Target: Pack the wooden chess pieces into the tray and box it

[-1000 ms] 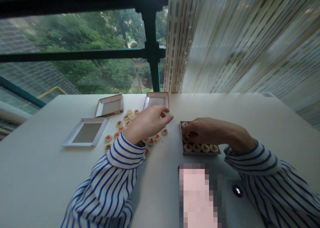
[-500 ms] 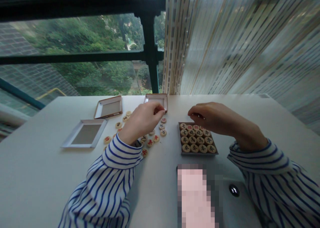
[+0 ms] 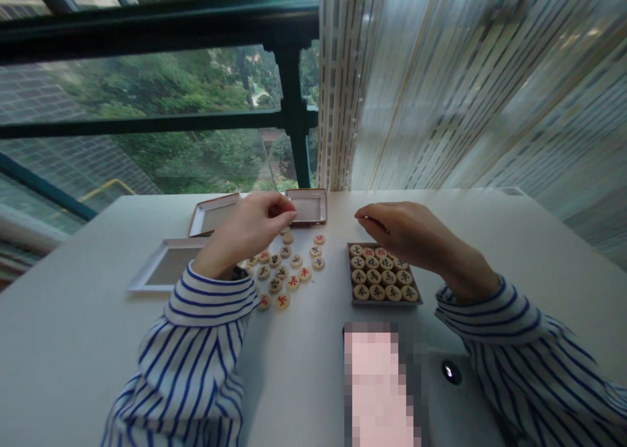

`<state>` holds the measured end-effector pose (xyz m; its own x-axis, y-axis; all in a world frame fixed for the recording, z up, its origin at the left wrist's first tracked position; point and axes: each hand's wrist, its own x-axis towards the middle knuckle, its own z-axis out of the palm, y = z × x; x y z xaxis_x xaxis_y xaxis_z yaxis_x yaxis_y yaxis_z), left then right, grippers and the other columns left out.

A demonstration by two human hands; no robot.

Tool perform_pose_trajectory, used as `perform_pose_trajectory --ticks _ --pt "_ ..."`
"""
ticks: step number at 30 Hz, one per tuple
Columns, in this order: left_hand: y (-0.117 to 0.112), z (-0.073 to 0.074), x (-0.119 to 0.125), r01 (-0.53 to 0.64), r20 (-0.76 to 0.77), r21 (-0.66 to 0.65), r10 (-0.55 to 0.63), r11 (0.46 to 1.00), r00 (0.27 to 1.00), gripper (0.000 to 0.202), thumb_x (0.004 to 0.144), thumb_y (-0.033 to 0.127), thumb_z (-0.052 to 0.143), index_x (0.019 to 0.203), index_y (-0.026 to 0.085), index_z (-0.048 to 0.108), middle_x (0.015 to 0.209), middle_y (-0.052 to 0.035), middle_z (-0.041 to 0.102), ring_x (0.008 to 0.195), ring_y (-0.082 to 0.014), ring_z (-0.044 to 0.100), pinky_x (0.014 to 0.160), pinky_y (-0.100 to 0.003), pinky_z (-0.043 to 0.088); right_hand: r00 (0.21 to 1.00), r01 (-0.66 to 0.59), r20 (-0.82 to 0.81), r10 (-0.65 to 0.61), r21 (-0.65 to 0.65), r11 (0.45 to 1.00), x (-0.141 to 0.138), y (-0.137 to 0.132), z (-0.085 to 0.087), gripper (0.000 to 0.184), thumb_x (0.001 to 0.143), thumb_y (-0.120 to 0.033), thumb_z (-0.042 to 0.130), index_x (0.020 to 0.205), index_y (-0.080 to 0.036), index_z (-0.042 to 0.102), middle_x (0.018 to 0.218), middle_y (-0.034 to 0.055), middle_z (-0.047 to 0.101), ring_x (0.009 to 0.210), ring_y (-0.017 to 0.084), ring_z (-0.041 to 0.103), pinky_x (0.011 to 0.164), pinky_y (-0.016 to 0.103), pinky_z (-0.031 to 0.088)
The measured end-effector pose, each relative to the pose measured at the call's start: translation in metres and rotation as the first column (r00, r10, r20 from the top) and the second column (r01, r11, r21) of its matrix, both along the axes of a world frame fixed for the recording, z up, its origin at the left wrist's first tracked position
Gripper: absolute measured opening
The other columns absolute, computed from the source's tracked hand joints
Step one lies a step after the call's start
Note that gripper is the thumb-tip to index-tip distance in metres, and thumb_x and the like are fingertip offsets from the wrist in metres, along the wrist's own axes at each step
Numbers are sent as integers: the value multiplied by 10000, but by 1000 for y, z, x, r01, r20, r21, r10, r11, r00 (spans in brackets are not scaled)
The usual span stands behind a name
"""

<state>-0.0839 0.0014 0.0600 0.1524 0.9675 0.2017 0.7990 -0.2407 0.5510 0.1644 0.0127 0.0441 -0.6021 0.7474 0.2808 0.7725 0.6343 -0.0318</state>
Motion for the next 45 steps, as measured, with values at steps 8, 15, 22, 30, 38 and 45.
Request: perform_pose_trajectory --ticks 8,15,22,30,38,45 --pt "-5 9 -13 -48 10 10 48 999 999 263 731 393 538 790 165 655 727 -30 659 647 -147 577 580 -244 421 999 -43 -26 43 3 999 -3 -2 -2 284 887 -245 335 955 -185 605 885 55 667 745 160 577 622 264 339" --pt "-17 21 -15 -40 -17 47 40 998 999 263 747 391 531 804 173 665 750 -31 666 680 -151 585 643 -257 444 995 -92 -33 92 9 996 -6 -4 -5 276 885 -232 347 987 -177 598 929 66 656 782 167 580 647 268 367" --pt "-27 27 -22 -52 -1 92 52 994 999 270 766 389 524 830 167 664 769 -33 669 669 -142 579 634 -251 447 990 -128 -54 130 36 991 -9 -6 -8 252 878 -221 380 974 -166 606 904 64 646 788 163 585 665 265 403" --pt "-32 17 -31 27 -57 94 -22 995 998 239 794 351 494 848 179 651 800 -27 667 703 -142 584 642 -241 443 987 -142 -68 146 57 988 -15 -13 -4 240 871 -212 405 972 -160 616 903 75 647 815 171 594 696 276 430" --pt "-27 -3 -48 182 -176 -109 -199 977 964 267 792 315 480 970 209 649 899 -23 681 797 -154 618 713 -241 455 982 -163 -97 163 3 987 -28 -20 -9 221 866 -217 418 937 -159 619 863 70 638 768 156 586 675 263 428" --pt "-8 -26 -57 142 -352 -89 -165 986 921 287 761 292 512 997 213 655 1046 -53 658 979 -210 590 853 -288 426 983 -173 -70 171 -26 985 -54 -9 2 219 862 -240 429 918 -175 630 837 50 637 729 146 576 653 252 411"
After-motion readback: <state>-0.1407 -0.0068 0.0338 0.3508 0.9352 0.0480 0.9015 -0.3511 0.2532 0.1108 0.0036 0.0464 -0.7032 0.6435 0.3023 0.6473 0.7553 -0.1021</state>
